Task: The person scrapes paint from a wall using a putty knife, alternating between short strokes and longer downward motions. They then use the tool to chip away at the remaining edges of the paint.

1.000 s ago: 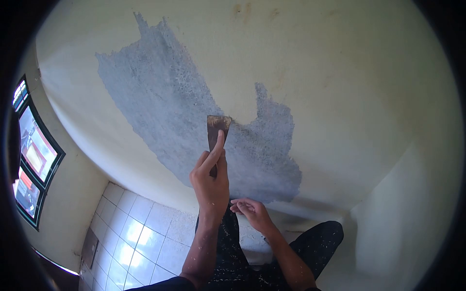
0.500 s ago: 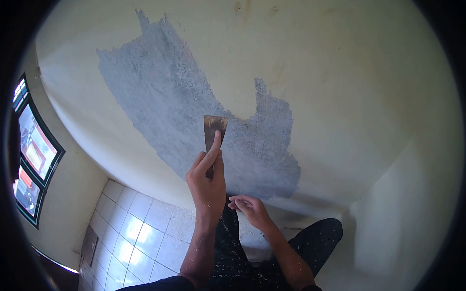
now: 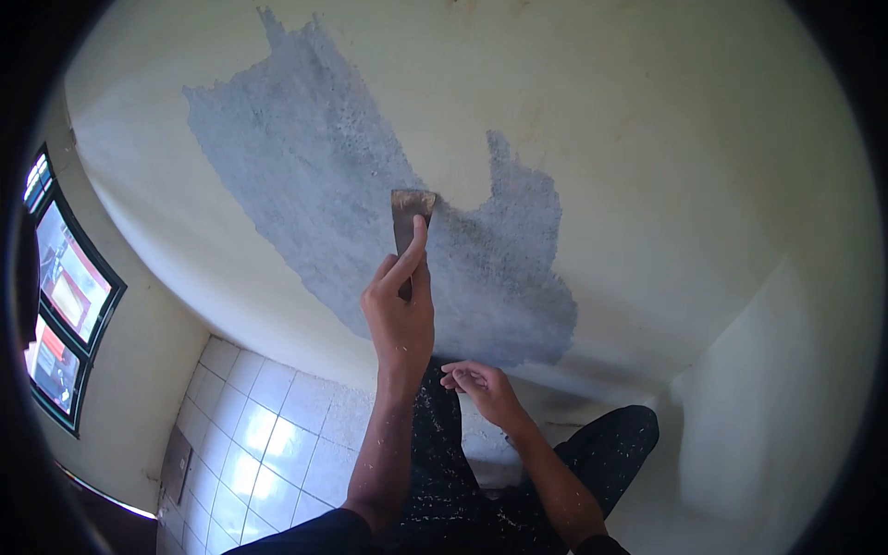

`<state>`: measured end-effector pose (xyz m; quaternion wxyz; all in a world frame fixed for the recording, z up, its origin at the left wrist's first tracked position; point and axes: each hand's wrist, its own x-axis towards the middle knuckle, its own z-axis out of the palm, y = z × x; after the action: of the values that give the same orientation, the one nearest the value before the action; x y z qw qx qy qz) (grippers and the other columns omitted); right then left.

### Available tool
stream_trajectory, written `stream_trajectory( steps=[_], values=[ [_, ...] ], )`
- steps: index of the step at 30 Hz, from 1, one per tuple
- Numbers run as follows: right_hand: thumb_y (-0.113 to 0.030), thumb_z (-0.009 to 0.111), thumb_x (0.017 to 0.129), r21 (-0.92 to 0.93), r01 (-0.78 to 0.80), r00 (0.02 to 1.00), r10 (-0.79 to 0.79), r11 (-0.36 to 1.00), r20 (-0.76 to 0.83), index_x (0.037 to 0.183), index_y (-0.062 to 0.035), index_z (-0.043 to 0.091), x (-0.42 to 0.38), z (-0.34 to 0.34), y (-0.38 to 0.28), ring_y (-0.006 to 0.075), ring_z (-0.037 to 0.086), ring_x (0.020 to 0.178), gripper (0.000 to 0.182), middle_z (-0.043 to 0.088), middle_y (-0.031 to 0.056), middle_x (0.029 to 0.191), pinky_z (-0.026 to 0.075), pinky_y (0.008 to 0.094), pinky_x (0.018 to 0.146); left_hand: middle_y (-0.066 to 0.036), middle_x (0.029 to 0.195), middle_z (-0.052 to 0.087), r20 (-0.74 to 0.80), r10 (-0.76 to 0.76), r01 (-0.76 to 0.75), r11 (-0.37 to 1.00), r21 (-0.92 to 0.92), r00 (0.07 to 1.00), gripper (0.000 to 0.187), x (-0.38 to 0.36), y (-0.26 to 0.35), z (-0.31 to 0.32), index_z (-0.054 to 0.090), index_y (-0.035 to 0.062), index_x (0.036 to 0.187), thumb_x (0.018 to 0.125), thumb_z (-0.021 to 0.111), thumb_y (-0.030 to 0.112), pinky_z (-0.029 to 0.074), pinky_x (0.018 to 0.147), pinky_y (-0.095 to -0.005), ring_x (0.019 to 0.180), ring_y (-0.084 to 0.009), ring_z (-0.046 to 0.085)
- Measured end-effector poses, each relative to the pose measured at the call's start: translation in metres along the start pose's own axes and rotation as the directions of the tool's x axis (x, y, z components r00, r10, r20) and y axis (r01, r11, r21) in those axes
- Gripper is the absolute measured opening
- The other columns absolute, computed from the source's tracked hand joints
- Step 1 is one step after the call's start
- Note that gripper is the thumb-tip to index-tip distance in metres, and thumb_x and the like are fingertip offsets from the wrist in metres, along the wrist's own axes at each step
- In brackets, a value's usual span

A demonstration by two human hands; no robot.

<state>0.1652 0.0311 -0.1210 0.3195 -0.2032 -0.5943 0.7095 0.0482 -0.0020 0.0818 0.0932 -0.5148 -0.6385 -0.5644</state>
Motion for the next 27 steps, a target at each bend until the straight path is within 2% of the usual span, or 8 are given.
stream_trajectory(
  steps=[2, 5, 7, 13, 16, 19, 23, 27],
  values=[
    [-0.024, 0.056, 0.112, -0.022, 0.024, 1.0, -0.024, 0.999, 0.011, 0.129, 0.0031, 0.069, 0.005, -0.003, -0.005, 0.0181, 0.072, 0.103, 0.034, 0.076, 0.0128, 0.11, 0.056, 0.0329, 0.097, -0.005, 0.068, 0.048, 0.0, 0.03, -0.03, 1.0, -0.004, 1.0, 0.051, 0.0, 0.0, -0.001, 0.067, 0.0228, 0.145, 0.1, 0.065, -0.001, 0.041, 0.059, -0.0327, 0.061, -0.0122, 0.042],
    [-0.023, 0.056, 0.112, -0.025, 0.014, 1.0, -0.014, 1.0, -0.002, 0.13, 0.003, 0.069, -0.003, 0.003, -0.002, 0.0178, 0.072, 0.103, 0.034, 0.076, 0.0124, 0.11, 0.056, 0.0327, 0.097, -0.006, 0.068, 0.047, 0.031, -0.05, 0.05, 0.999, -0.008, 0.998, 0.05, -0.01, 0.007, -0.011, 0.067, 0.0227, 0.145, 0.1, 0.065, 0.0, 0.041, 0.059, -0.0329, 0.06, -0.0127, 0.042],
    [-0.022, 0.055, 0.112, -0.014, 0.012, 1.0, -0.012, 1.0, -0.013, 0.13, 0.0028, 0.069, 0.002, 0.002, -0.004, 0.0176, 0.071, 0.104, 0.034, 0.076, 0.0123, 0.11, 0.055, 0.0327, 0.097, -0.002, 0.068, 0.046, 0.01, 0.01, -0.01, 1.0, 0.006, 1.0, 0.047, 0.005, 0.007, -0.005, 0.068, 0.0205, 0.144, 0.102, 0.064, 0.0, 0.038, 0.059, -0.0313, 0.063, -0.0096, 0.039],
    [-0.022, 0.055, 0.112, -0.017, 0.181, 0.983, -0.181, 0.983, -0.04, 0.131, 0.0026, 0.068, 0.006, -0.003, -0.063, 0.0185, 0.071, 0.107, 0.034, 0.076, 0.0123, 0.111, 0.053, 0.0337, 0.1, -0.001, 0.069, 0.048, 0.035, 0.0, 0.001, 1.0, -0.024, 0.999, 0.046, 0.003, 0.01, -0.013, 0.068, 0.0203, 0.143, 0.103, 0.063, 0.0, 0.037, 0.059, -0.0307, 0.065, -0.0086, 0.038],
    [-0.023, 0.055, 0.112, -0.002, 0.163, 0.981, -0.162, 0.987, -0.102, 0.132, 0.0028, 0.068, 0.006, -0.009, -0.068, 0.0189, 0.071, 0.106, 0.035, 0.075, 0.0124, 0.111, 0.053, 0.0342, 0.1, -0.002, 0.07, 0.051, 0.034, -0.004, 0.004, 1.0, -0.019, 0.999, 0.046, 0.005, 0.013, -0.018, 0.068, 0.0209, 0.143, 0.103, 0.063, 0.0, 0.039, 0.06, -0.031, 0.065, -0.0089, 0.039],
    [-0.024, 0.056, 0.112, -0.005, 0.1, 0.994, -0.1, 0.995, -0.05, 0.131, 0.0031, 0.068, 0.011, -0.006, -0.056, 0.019, 0.071, 0.106, 0.036, 0.075, 0.0124, 0.11, 0.053, 0.0342, 0.1, -0.003, 0.071, 0.052, 0.054, 0.0, -0.001, 1.0, 0.011, 0.999, 0.047, 0.011, 0.004, -0.011, 0.068, 0.0218, 0.144, 0.103, 0.063, 0.0, 0.04, 0.06, -0.0316, 0.065, -0.0091, 0.04],
    [-0.025, 0.056, 0.111, 0.035, 0.144, 0.989, -0.144, 0.989, -0.022, 0.13, 0.0032, 0.068, 0.013, 0.009, -0.055, 0.0191, 0.07, 0.107, 0.035, 0.075, 0.0119, 0.108, 0.053, 0.0341, 0.1, -0.003, 0.07, 0.052, 0.055, 0.033, -0.033, 0.999, -0.01, 0.998, 0.046, 0.004, 0.011, -0.021, 0.068, 0.0227, 0.144, 0.104, 0.062, 0.002, 0.04, 0.06, -0.0327, 0.064, -0.0096, 0.042],
    [-0.025, 0.057, 0.111, 0.029, 0.162, 0.986, -0.161, 0.986, -0.037, 0.129, 0.0034, 0.068, 0.015, 0.005, -0.056, 0.0187, 0.071, 0.106, 0.036, 0.075, 0.0115, 0.108, 0.054, 0.034, 0.099, -0.006, 0.07, 0.057, 0.09, -0.008, 0.001, 0.997, 0.075, 0.996, 0.044, 0.005, 0.017, -0.03, 0.069, 0.0236, 0.143, 0.104, 0.064, 0.005, 0.041, 0.06, -0.0328, 0.063, -0.0099, 0.044]
  ],
)
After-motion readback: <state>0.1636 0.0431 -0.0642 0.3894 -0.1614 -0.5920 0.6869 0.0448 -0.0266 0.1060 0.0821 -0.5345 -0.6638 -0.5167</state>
